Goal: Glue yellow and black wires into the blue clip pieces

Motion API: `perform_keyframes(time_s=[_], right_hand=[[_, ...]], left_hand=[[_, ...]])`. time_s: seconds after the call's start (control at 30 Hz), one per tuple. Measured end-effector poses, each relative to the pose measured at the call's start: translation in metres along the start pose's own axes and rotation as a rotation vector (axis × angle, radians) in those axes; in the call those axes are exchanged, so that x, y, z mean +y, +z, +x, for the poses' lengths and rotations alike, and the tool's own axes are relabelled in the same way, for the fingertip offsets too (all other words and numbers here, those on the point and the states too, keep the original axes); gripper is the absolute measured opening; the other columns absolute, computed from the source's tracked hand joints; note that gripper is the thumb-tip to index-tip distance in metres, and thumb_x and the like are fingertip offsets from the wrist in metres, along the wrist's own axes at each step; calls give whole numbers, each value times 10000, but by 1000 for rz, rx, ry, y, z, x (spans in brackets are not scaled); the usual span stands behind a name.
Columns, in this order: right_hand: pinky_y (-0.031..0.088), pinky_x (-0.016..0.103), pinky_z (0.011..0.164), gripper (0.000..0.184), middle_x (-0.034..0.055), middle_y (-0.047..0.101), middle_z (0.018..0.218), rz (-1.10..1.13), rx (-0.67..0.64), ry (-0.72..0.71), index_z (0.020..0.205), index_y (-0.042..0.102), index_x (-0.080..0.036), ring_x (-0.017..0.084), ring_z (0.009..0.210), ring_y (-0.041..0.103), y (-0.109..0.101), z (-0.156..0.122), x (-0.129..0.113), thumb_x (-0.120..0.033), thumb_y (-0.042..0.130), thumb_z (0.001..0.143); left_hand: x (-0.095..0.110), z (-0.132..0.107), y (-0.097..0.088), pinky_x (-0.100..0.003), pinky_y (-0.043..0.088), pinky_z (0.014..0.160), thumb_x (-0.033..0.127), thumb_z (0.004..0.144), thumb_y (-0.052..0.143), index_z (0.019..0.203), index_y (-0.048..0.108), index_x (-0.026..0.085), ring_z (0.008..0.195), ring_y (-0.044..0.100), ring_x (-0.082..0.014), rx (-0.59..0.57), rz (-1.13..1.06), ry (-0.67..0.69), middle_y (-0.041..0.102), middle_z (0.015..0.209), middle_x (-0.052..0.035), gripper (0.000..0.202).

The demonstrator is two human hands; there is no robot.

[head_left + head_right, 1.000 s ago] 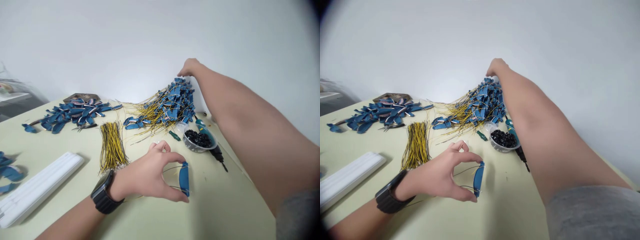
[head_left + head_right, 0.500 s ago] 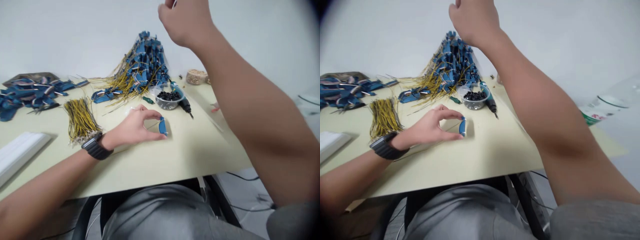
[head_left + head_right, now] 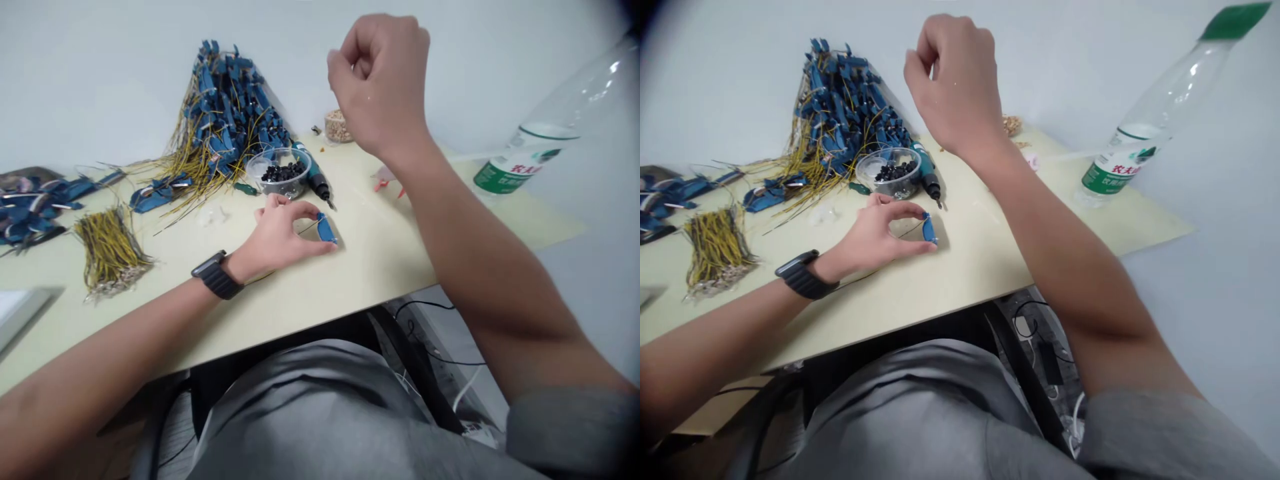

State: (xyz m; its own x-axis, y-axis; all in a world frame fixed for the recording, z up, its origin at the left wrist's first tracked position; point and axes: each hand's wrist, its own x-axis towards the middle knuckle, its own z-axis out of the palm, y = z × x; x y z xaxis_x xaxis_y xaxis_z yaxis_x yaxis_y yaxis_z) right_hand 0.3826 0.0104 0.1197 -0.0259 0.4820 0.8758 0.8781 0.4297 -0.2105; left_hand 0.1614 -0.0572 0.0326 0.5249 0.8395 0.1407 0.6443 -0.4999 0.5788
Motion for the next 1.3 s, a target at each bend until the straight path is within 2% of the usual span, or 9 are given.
perform_keyframes(time_s=[0.13, 0.3, 0.53, 0.67, 0.87, 0.93, 1.13, 1.3], right_hand=[[529, 370, 903, 584, -50, 433, 756, 70, 49, 38, 824, 270, -366, 191, 739, 488, 8, -8, 8, -12, 601, 1149], [488, 358, 876, 617, -64, 412, 735, 137, 46, 82, 806, 280, -374, 185, 723, 416, 15, -15, 15, 0, 620, 1159], [477, 352, 856, 574, -52, 418, 759, 98, 38, 91, 833, 270, -367, 192, 745, 416, 22, -21, 25, -25, 583, 1171], [494, 349, 866, 560, -50, 411, 761, 105, 51, 71, 836, 269, -369, 194, 751, 435, 21, -22, 27, -66, 591, 1180], [484, 340, 876, 604, -65, 387, 751, 75, 46, 92, 814, 251, -367, 182, 759, 437, 22, -21, 27, -14, 607, 1151], [486, 344, 879, 597, -61, 400, 753, 85, 45, 84, 816, 254, -367, 185, 765, 460, 24, -20, 30, -42, 610, 1169], [495, 355, 896, 580, -49, 417, 778, 44, 36, 79, 840, 242, -354, 196, 777, 465, 30, -20, 36, -15, 584, 1163], [497, 349, 887, 559, -54, 418, 767, 85, 18, 87, 825, 271, -357, 187, 770, 469, 25, -24, 32, -56, 583, 1177]], left_hand=[[25, 18, 21, -660, 483, 1319, 588, 878, 1137, 1357, 898, 258, 1583, 583, -493, 19, 27, -2, 881, 1493, -131, 629], [50, 43, 45, -648, 427, 1302, 599, 910, 1100, 1372, 876, 238, 1590, 566, -501, 31, 55, 22, 876, 1444, -139, 627], [54, 67, 71, -670, 398, 1299, 610, 913, 1080, 1226, 836, 238, 1570, 554, -505, 83, 67, 26, 907, 1314, -135, 544], [53, 73, 74, -668, 405, 1292, 633, 915, 1099, 1140, 804, 234, 1554, 556, -509, 76, 77, 4, 905, 1279, -138, 545], [56, 79, 76, -645, 409, 1277, 638, 939, 1101, 1116, 791, 227, 1559, 562, -506, 62, 79, 3, 895, 1290, -141, 544], [56, 80, 77, -643, 412, 1277, 634, 939, 1100, 1120, 800, 228, 1566, 562, -506, 58, 80, 5, 887, 1299, -140, 536], [59, 80, 80, -677, 410, 1296, 654, 942, 1099, 1317, 860, 218, 1603, 543, -533, 69, 106, -7, 850, 1288, -164, 622], [61, 75, 78, -671, 400, 1311, 703, 941, 1103, 1481, 840, 208, 1634, 523, -542, 71, 121, -1, 844, 1396, -185, 778]])
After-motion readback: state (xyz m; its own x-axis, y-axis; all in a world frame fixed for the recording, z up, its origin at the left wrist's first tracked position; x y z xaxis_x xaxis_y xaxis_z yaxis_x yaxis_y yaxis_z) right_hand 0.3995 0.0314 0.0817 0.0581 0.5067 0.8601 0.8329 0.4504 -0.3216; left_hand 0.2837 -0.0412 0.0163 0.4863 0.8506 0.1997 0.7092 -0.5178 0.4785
